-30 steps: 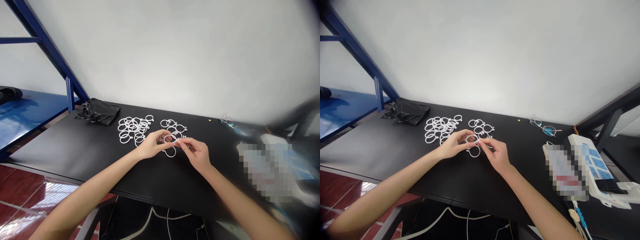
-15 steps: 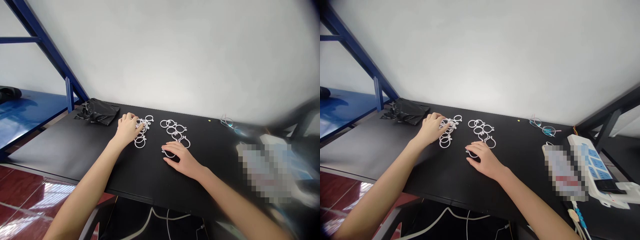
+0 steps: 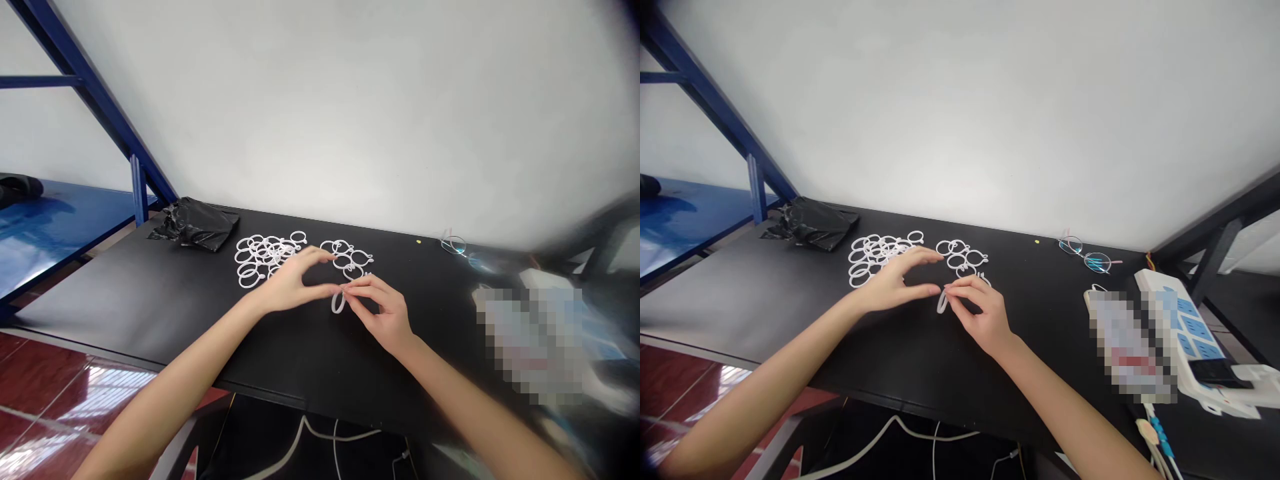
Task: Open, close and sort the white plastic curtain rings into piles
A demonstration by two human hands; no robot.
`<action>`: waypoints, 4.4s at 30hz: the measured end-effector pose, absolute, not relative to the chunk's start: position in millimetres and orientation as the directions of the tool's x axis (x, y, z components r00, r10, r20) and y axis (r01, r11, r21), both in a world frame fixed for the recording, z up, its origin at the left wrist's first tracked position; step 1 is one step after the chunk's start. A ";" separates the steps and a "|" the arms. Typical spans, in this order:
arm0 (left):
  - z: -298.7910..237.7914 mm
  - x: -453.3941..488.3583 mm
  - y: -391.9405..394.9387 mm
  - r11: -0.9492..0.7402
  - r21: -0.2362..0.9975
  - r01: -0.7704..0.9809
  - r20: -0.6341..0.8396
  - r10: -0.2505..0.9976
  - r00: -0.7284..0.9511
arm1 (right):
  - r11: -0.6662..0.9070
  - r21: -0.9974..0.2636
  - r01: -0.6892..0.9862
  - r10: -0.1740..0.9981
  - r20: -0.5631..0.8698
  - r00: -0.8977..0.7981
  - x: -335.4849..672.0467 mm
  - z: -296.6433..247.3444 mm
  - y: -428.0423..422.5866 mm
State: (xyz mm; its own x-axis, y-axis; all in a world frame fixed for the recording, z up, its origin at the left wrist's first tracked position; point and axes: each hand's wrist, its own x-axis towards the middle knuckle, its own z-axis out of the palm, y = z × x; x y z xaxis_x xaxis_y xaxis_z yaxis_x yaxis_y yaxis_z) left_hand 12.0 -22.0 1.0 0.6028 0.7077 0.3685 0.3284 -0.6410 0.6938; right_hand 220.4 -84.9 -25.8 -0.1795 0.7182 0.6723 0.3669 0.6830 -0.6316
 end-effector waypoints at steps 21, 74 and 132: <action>-8.1 30.2 -36.3 -0.623 0.736 0.265 0.278 0.635 0.721 | 0.404 -0.877 0.259 0.914 0.382 -0.134 224.5 -27.0 -83.8; -18.6 41.9 -40.6 -0.531 0.814 0.236 0.286 0.719 0.633 | 0.537 -0.720 0.439 0.836 0.524 -0.163 225.3 -28.6 -79.2; -4.2 11.2 -11.3 -0.596 0.263 0.759 0.083 0.798 0.597 | 0.456 -0.536 0.710 0.890 0.257 -0.377 153.2 -19.5 76.3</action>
